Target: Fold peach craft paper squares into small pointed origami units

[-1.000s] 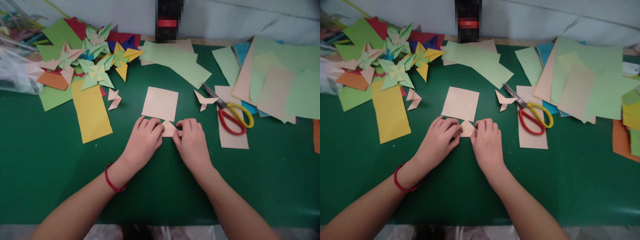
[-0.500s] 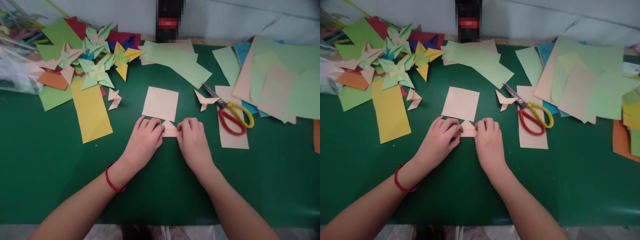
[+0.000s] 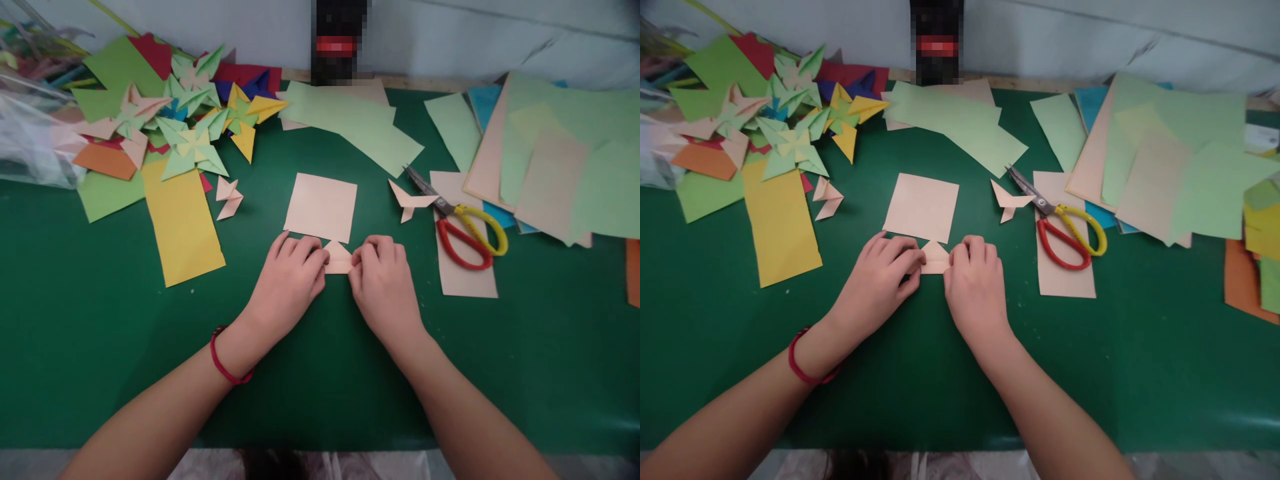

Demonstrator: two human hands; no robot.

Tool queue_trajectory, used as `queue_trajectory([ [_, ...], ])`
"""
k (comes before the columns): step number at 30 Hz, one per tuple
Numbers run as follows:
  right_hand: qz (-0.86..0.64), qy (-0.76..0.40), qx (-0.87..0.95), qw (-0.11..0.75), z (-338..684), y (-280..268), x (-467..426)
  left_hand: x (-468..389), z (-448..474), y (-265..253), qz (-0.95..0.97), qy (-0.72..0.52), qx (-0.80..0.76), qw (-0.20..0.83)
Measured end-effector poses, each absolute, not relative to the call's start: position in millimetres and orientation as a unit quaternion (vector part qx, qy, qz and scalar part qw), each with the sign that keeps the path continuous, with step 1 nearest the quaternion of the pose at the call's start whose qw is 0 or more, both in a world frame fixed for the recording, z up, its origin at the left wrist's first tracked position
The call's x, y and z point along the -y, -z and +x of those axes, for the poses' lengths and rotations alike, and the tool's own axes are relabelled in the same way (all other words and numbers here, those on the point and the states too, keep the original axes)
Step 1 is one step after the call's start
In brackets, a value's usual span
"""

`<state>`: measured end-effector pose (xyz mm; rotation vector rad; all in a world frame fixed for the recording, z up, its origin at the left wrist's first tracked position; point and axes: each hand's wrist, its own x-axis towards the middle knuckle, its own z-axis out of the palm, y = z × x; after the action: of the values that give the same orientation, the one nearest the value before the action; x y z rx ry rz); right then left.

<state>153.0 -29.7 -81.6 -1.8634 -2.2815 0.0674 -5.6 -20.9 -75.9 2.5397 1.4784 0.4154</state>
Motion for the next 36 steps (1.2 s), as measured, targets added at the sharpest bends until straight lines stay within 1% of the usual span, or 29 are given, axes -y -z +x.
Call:
queue_trajectory([
  [17,-0.637,-0.021,0.764,0.101,149.1,81.2,31.1,20.1,-5.2,76.5,0.851,-0.141,-0.499,0.082],
  [24,-0.628,-0.036,0.764,0.145,146.5,87.2,30.5,20.7,-5.4,76.7,0.851,-0.136,-0.501,0.083],
  [36,-0.628,-0.029,0.765,0.138,143.9,87.1,32.0,20.5,-3.5,78.5,0.846,-0.146,-0.506,0.087],
])
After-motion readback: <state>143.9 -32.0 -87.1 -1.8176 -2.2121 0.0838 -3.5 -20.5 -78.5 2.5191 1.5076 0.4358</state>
